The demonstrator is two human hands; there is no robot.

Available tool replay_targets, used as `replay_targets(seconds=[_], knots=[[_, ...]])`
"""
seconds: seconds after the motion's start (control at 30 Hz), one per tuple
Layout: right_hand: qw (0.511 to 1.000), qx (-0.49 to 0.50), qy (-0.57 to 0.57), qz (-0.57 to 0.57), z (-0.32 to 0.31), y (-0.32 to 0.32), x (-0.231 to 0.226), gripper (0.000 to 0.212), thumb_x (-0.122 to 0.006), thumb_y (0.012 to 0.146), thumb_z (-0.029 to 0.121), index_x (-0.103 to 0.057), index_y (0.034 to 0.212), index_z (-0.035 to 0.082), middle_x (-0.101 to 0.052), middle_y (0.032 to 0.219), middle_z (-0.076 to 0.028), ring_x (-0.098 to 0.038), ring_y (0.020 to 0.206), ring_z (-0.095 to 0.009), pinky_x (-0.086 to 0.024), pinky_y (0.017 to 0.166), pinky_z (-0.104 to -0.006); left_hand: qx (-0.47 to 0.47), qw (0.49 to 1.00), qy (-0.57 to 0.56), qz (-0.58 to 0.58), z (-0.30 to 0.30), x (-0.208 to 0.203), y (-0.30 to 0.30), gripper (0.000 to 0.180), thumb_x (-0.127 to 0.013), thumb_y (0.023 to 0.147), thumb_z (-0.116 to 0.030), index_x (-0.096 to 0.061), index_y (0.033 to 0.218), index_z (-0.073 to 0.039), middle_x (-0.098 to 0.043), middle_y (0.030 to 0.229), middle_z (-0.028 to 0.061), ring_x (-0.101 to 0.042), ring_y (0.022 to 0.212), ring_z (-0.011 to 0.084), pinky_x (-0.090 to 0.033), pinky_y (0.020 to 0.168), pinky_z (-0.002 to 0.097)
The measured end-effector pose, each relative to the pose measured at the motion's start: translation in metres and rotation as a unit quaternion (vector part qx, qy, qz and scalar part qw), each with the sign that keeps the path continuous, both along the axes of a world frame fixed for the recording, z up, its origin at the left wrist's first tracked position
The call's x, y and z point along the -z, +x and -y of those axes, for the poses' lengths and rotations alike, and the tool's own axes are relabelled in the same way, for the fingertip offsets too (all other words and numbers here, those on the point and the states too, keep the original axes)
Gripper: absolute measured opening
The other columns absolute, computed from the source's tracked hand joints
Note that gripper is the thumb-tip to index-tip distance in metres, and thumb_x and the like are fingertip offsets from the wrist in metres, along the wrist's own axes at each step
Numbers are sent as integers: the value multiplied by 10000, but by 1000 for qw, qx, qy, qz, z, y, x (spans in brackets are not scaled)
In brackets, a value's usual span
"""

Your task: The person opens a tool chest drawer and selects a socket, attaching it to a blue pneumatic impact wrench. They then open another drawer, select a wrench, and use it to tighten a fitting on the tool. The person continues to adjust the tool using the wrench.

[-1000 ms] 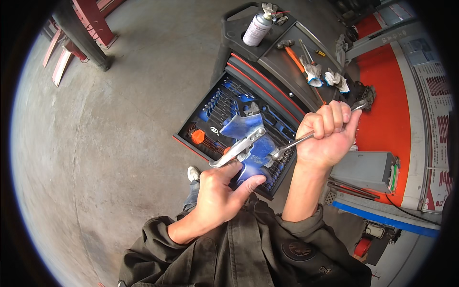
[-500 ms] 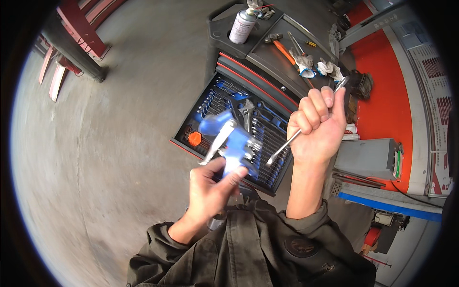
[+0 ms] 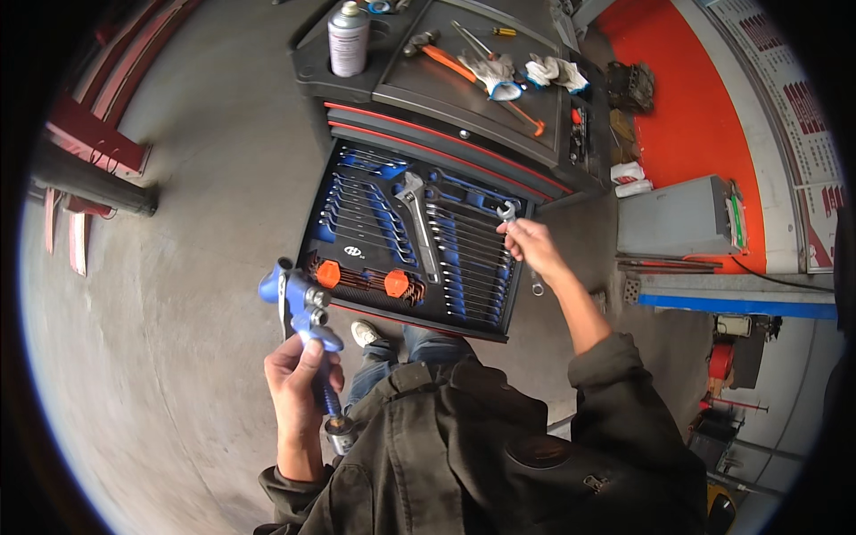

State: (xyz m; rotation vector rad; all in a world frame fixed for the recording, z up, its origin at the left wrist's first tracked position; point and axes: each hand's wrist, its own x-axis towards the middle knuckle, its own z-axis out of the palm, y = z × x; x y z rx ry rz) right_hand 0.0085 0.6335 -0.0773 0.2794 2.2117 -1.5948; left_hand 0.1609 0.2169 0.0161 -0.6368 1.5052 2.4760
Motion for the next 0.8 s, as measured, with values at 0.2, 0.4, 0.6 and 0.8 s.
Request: replay_targets(seconds=[0.2,0.4,0.6,0.8], knots=[[985,-83,145,26,-18,20,113,285,-557,1041,224,-723,1056,-6,-742,869,-78,-689,751,-142,-561,732,-314,14,997,-26,66,-5,5,6,349,-716,967,-275,-690,981,73,-653,755,93,-587,511,142,-446,478,252],[964,-153,216,2,-7,14,158,306,-565,1010,314,-739,984,64,-739,823,-106,-717,779,-282,-558,744,-402,22,991,-65,116,-21,-3,4,337,-738,944,-267,-702,946,68,-650,708,82,-589,527,137,-432,486,242],[901,-247,338,-117,9,1,180,275,-616,977,325,-750,1003,87,-686,1040,-106,-652,1008,-329,-521,901,-440,29,985,-81,149,-32,1,4,326,-738,940,-261,-699,933,63,-647,691,88,-578,534,133,-426,500,242],[828,-301,435,-185,15,12,187,147,-699,914,234,-740,965,102,-671,1003,-32,-642,1007,-251,-550,843,-429,26,983,-85,163,-34,3,8,348,-745,937,-280,-693,913,63,-650,683,99,-574,531,137,-426,510,248]])
